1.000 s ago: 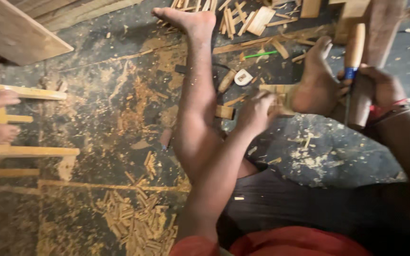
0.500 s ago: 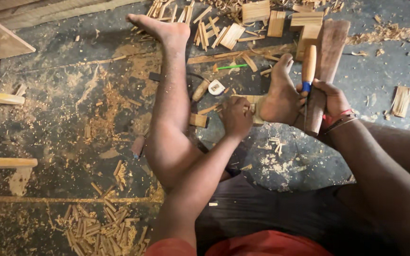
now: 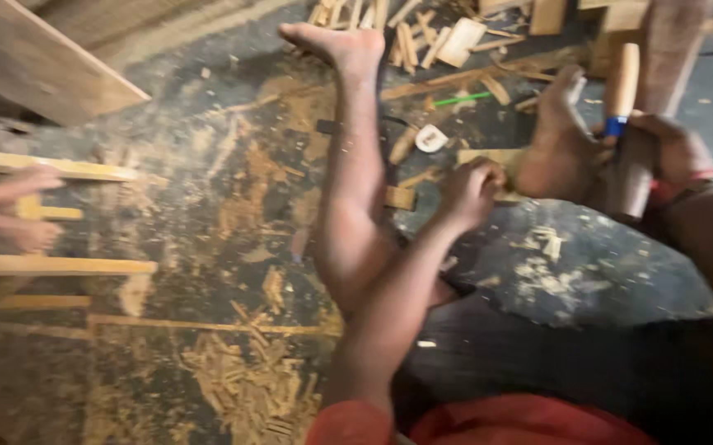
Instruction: The person carves a wooden piece by holding a chisel against the wood and striking it with a wooden mallet. They use their feet to stabilize the wood block on the workshop floor while an assistant strikes the tool.
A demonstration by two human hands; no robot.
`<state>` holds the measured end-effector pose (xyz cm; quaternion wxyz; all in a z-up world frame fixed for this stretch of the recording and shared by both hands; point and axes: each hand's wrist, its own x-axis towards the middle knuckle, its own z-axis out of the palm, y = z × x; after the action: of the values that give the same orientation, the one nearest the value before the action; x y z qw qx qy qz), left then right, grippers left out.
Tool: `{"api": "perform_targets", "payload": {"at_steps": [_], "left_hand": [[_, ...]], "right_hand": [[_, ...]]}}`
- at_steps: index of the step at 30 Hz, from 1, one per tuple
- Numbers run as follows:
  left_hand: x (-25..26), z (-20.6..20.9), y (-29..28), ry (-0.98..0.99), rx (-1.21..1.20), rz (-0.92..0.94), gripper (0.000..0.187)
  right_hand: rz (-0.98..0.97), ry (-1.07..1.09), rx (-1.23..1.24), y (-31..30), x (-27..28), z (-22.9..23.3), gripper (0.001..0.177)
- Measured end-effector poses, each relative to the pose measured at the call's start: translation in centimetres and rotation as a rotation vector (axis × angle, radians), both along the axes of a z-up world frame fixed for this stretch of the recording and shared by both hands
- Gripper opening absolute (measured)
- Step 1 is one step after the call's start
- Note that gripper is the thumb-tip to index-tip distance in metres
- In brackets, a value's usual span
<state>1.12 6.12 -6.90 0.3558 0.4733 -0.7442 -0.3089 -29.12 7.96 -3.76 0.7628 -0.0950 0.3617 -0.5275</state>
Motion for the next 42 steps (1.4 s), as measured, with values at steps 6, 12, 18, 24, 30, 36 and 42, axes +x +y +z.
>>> {"api": "perform_targets", "payload": {"at_steps": [6,12,18,24,30,36,42], "left_hand": [[0.7,3.7,1.1,-0.319,-0.157,0.077,0.018],[-0.6,1.9,0.1,-0.165,-0.160,0.059,0.004],[3.0,5.3,-0.9,0.027,0.094,-0.269,0.021],[1.6,7.5,-1.2,-0.573,-0.154,-0.297,0.064],[1.7,6.3,-1.7,-0.645,-0.264,-0.341,0.069],[1.2,8.1,-3.3,-0.819,-0.238,-0.491,0.075],[0.8,9.0,-3.4,-0.885,-0.256,-0.498,0.062]], "right_hand": [[-0.008,-0.169,0.048,0.5,0.6,-0.1,0.039],[-0.003,-0.155,0.049,-0.7,0.7,0.2,0.039],[0.010,-0.143,0.020,-0.7,0.7,0.7,0.039],[0.029,-0.164,0.040,-1.1,0.8,1.3,0.039],[0.063,-0.184,0.003,-0.9,0.2,0.3,0.041],[0.020,-0.148,-0.002,-0.9,0.5,0.4,0.040],[0.011,-0.139,0.047,-0.4,1.1,1.6,0.040]]}}
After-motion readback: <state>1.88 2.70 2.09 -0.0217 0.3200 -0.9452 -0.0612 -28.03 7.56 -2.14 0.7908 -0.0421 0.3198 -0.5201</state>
